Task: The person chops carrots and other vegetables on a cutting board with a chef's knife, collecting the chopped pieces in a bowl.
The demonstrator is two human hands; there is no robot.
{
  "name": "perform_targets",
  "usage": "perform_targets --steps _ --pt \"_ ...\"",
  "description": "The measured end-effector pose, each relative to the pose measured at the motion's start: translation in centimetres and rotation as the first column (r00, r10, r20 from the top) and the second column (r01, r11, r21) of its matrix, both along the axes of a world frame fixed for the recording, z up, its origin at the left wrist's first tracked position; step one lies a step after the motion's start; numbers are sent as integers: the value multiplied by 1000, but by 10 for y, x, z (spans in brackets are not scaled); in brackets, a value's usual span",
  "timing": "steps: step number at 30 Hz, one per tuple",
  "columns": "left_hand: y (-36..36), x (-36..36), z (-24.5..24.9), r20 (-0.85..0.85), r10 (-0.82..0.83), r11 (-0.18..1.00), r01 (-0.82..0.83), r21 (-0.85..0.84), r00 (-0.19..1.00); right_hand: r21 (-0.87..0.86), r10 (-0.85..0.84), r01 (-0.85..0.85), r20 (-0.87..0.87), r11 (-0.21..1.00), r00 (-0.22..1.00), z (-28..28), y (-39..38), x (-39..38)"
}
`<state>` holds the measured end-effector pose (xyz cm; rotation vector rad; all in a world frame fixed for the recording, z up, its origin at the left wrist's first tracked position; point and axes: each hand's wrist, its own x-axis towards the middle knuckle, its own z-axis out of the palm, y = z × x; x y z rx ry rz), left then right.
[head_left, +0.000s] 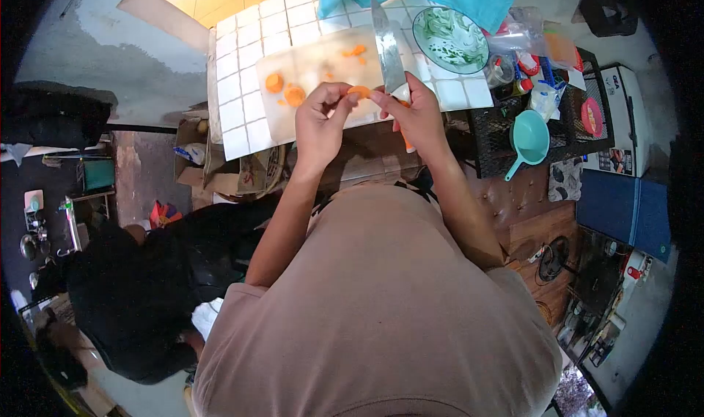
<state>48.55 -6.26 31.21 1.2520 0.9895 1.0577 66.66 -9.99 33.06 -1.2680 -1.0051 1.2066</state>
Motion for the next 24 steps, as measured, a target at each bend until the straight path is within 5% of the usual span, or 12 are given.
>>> perform_targets --steps 2,5,11,15,17,20,24 --pt "16 0 -22 -282 190 896 -49 442 940 -154 67 -38 187 987 980 -18 0 16" --pt "47 7 -76 -439 174 794 138 591 881 -346 45 -34 24 938 999 -78 -12 35" --pt "57 3 -119 -654 116 816 304 491 747 -491 -43 -56 -186 869 982 -127 -53 48" --pt "50 -6 -122 -616 135 740 335 583 776 -471 -29 -57 -173 880 984 -149 -62 43" --pt "44 -6 -115 -596 143 864 194 464 790 -486 -25 -77 -200 870 979 -154 -60 39" --pt "43 0 -122 -616 97 904 190 383 781 -462 6 -77 -155 883 988 -164 -55 34" --pt "47 5 -133 -680 142 853 261 453 719 -469 20 -81 -135 880 991 -163 -44 30"
